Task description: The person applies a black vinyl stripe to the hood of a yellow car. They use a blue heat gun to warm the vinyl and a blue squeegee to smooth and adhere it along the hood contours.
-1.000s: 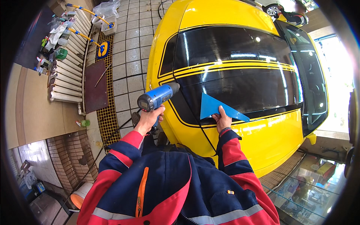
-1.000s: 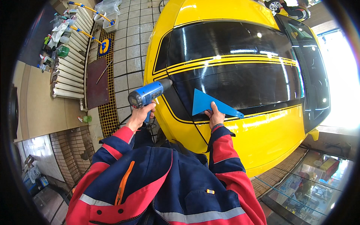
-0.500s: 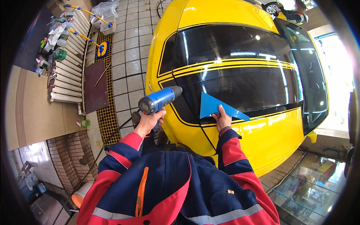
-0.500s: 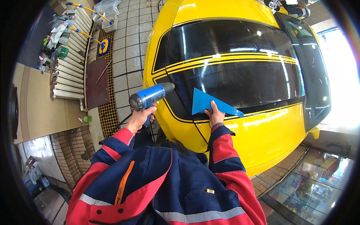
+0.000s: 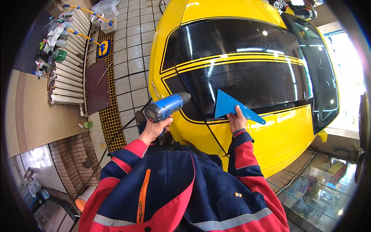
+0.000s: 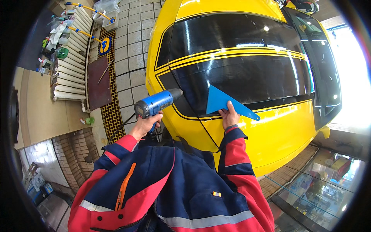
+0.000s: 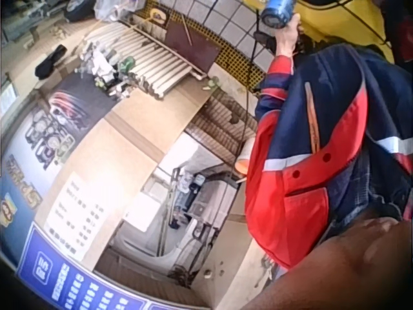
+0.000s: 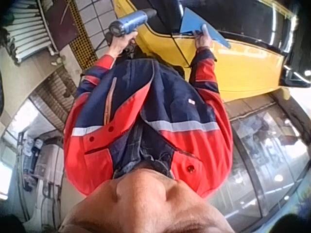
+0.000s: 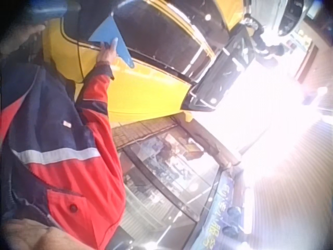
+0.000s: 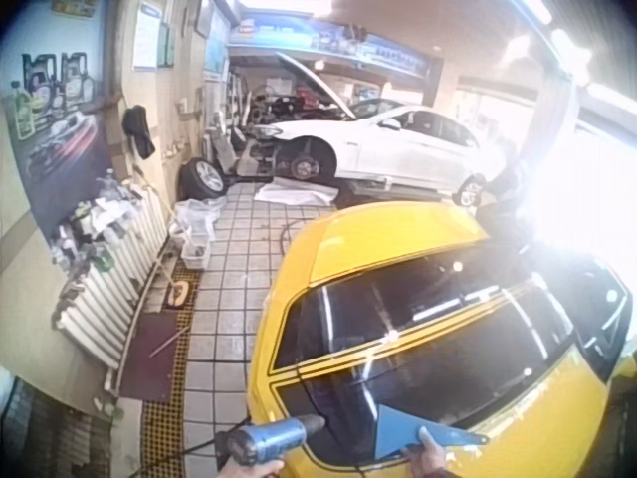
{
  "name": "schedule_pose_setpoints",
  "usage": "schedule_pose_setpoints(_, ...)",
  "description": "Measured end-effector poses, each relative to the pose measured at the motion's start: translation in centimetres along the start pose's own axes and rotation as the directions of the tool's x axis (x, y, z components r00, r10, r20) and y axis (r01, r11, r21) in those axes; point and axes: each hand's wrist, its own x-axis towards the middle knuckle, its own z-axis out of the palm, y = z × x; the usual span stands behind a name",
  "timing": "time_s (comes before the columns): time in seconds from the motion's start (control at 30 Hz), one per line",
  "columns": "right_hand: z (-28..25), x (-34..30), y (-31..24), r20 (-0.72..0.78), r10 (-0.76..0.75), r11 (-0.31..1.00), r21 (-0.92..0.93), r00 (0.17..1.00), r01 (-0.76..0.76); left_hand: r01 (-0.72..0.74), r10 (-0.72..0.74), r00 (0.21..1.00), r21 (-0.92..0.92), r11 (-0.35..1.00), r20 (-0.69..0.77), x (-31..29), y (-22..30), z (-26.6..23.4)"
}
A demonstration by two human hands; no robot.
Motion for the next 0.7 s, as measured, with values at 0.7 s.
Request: schedule_pose_setpoints(0.7, -2.6, -2.1, -0.6, -0.018, -0.014, 0.989, -0.148, 1.0, 0.012, -0.043, 0.039, 0.998, 0.065, 0.997, 0.056, -1.1, -1.8, 1.0)
